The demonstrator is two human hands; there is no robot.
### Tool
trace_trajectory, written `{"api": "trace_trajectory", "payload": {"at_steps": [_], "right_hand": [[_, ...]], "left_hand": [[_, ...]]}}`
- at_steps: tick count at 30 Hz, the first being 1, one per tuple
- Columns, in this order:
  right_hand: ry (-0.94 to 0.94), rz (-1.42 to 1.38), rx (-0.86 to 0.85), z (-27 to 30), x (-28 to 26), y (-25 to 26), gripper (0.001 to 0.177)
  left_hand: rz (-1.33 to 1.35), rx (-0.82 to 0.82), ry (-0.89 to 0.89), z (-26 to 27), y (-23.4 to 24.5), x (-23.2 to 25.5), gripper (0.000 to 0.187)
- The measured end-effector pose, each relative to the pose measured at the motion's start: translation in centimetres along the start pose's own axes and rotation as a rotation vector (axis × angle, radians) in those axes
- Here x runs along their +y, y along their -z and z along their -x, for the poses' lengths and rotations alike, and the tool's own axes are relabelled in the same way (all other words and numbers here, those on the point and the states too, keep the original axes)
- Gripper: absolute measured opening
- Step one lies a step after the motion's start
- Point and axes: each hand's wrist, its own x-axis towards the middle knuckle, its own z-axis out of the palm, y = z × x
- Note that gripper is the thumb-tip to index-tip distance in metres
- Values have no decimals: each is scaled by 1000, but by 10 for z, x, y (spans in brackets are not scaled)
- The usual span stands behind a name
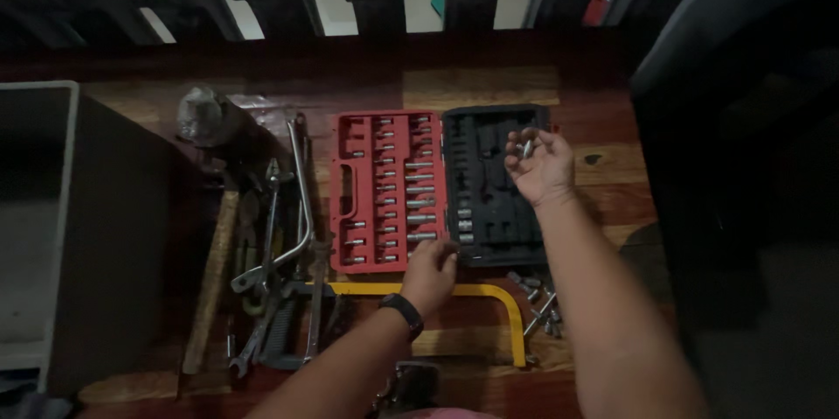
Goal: The person opens a red socket wrench case on a wooden workbench and arranges sockets and bits into the case. They then wipe the inside of a plastic storage bin with a cloth and place tools including a hammer and a hacksaw into the bin.
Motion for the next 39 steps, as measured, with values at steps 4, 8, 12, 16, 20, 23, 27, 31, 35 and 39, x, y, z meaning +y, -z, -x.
{"api": "trace_trajectory", "payload": {"at_steps": [4,8,12,16,20,23,27,31,35,39], "right_hand": [[41,500,80,-9,12,5,23],[426,1581,211,-4,27,-12,31],[336,1845,328,15,34,-51,33],[214,1877,426,25,39,-78,33],[149,1827,468,22,39,-82,33],[138,1797,472,15,39,-78,32],[214,1868,458,4,45,-65,31],[301,1839,368,-7,52,-35,30],[395,1079,123,-14,43,-4,24],[11,205,29,7,24,14,17]], "left_hand": [[-16,17,-44,-1,-3,0,21],[-60,18,-73,0,-4,1,19],[2,-12,-22,0,0,6,19],[0,-19,20,0,2,10,19],[-57,59,-79,-1,-1,17,17],[-113,40,-68,-6,-2,21,18],[-255,80,-197,-27,-4,29,24],[-370,151,-316,-53,-2,32,21],[-378,163,-308,-75,0,38,21],[-426,99,-230,-97,-2,44,23]]}}
